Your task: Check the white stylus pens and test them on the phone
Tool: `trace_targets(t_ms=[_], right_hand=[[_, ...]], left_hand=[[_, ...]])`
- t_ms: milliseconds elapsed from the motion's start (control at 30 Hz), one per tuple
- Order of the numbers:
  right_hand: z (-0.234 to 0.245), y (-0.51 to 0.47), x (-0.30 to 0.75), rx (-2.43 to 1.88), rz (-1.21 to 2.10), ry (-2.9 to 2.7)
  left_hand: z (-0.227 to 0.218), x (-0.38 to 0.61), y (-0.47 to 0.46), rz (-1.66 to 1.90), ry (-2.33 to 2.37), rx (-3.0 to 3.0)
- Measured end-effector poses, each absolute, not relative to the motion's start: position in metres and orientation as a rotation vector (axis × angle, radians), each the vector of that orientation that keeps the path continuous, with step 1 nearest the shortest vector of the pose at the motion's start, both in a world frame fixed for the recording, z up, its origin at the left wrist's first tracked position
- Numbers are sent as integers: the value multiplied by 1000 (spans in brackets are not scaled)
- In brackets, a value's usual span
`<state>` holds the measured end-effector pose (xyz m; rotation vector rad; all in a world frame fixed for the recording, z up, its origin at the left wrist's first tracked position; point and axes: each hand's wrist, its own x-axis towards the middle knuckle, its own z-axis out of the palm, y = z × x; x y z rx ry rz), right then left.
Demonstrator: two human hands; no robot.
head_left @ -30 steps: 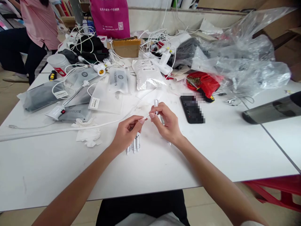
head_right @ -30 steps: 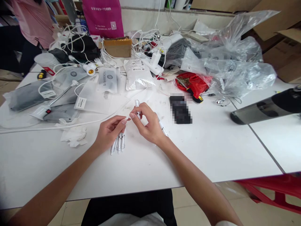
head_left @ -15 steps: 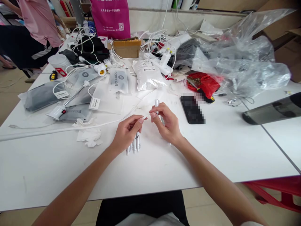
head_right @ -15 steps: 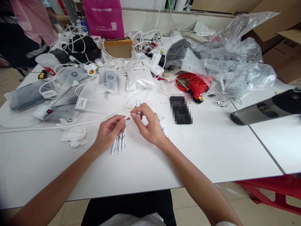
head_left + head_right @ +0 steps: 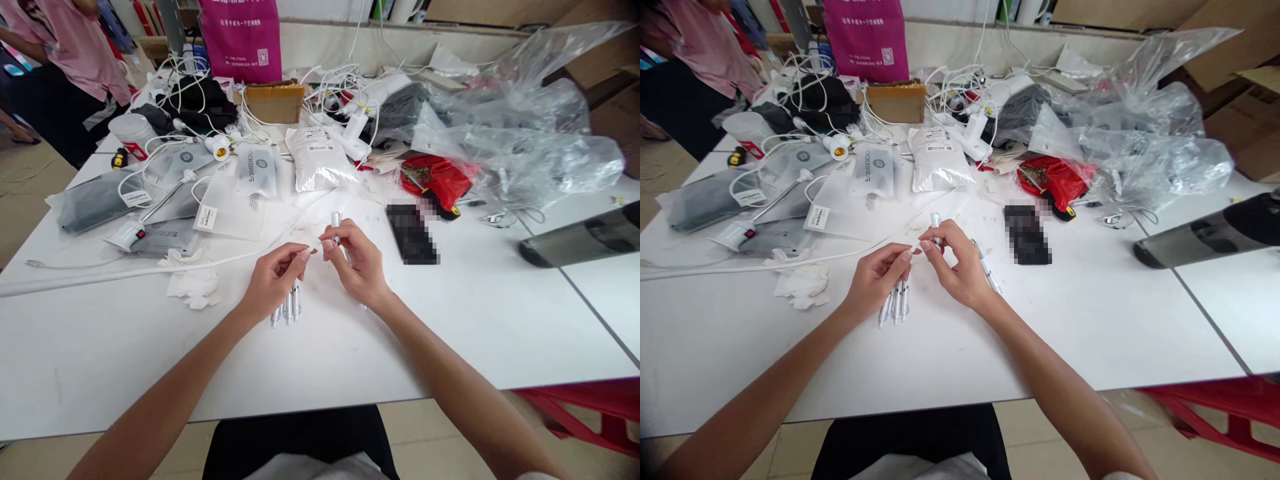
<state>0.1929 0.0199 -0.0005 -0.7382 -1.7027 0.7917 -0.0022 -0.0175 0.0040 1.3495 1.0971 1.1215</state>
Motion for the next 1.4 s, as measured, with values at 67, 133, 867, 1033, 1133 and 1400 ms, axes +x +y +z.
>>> trace_targets(t_ms=[67,133,867,1033,1133,1400], right_hand=[[0,20,193,-746,794,-1702],[1,20,193,-746,800,-1706],[7,21,197,-765,759,-1800],[7,20,197,-755,730,-1817],[8,20,197,-737,711,-1818],[8,20,195,-714,696,-1826]], left_hand=[[3,-2,-18,1107,1096,1357],[2,-2,-18,1092,1098,1366],[1,-3,-18,1067,1080,1413],[-1,-3,-18,1076,1077,1389],[0,-3,-18,1077,1082,1386],[1,-2,-17,1079,1091,1393]])
